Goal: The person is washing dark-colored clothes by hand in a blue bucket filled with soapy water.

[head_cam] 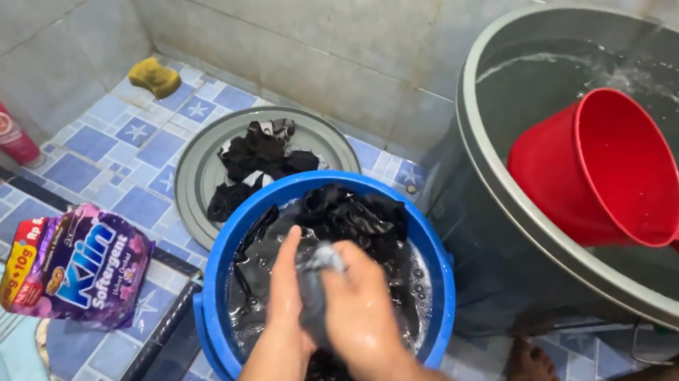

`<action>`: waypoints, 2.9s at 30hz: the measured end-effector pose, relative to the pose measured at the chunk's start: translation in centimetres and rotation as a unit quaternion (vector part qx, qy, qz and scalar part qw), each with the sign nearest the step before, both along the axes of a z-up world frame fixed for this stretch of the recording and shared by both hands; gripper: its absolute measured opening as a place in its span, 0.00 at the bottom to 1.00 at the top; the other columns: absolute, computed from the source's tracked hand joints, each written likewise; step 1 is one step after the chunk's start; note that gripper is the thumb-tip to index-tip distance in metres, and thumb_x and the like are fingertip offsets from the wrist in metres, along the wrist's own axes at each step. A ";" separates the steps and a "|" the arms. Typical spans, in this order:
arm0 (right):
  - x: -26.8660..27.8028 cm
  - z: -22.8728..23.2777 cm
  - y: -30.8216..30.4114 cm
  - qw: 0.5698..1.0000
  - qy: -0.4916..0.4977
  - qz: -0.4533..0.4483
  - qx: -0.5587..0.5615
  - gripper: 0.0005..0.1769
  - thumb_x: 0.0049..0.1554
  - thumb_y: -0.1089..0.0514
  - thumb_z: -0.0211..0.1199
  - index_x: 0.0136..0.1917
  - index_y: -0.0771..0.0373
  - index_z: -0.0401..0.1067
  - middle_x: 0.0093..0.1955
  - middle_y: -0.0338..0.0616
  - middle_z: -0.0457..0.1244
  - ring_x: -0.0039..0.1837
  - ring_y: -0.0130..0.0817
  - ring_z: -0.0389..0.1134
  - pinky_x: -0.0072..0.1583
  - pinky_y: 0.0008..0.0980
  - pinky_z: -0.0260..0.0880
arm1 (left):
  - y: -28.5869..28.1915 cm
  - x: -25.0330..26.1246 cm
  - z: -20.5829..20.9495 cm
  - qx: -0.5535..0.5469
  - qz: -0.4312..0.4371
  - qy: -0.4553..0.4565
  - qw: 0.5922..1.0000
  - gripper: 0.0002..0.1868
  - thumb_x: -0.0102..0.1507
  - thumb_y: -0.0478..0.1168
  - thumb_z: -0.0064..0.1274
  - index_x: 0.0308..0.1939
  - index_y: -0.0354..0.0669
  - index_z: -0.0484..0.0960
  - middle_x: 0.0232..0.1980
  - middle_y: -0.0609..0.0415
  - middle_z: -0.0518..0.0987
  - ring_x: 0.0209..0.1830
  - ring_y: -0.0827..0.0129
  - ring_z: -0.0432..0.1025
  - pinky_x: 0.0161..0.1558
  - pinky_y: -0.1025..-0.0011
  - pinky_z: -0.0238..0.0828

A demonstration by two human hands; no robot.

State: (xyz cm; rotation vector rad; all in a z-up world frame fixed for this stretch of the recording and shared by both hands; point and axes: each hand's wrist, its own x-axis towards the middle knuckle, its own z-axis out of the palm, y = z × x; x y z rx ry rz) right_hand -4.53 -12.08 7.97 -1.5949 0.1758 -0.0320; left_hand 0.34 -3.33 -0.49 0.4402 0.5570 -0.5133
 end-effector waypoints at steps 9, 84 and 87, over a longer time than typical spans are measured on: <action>6.8 -2.7 -2.8 0.931 0.141 -0.122 -0.315 0.20 0.55 0.43 0.59 0.42 0.60 0.82 0.43 0.58 0.70 0.49 0.62 0.70 0.52 0.53 0.68 | -3.0 -1.8 0.4 0.293 -0.006 -0.044 0.955 0.16 0.62 0.49 0.53 0.42 0.40 0.85 0.37 0.51 0.84 0.32 0.64 0.76 0.31 0.64 0.71; 0.9 -4.7 -1.9 0.875 -0.325 0.059 -0.355 0.21 0.48 0.57 0.77 0.55 0.59 0.79 0.58 0.47 0.65 0.56 0.48 0.62 0.56 0.39 0.67 | 2.9 -2.5 19.8 0.089 -0.084 -0.385 0.915 0.09 0.60 0.36 0.51 0.26 0.36 0.75 0.15 0.54 0.69 0.10 0.68 0.60 0.16 0.69 0.61; 1.8 -3.1 -2.1 0.959 -0.215 0.076 -0.169 0.20 0.46 0.59 0.68 0.53 0.62 0.78 0.52 0.43 0.69 0.52 0.42 0.68 0.56 0.37 0.71 | 1.7 -3.1 20.2 -0.023 -0.106 -0.358 0.927 0.06 0.60 0.37 0.50 0.35 0.37 0.78 0.21 0.53 0.72 0.12 0.69 0.59 0.17 0.70 0.62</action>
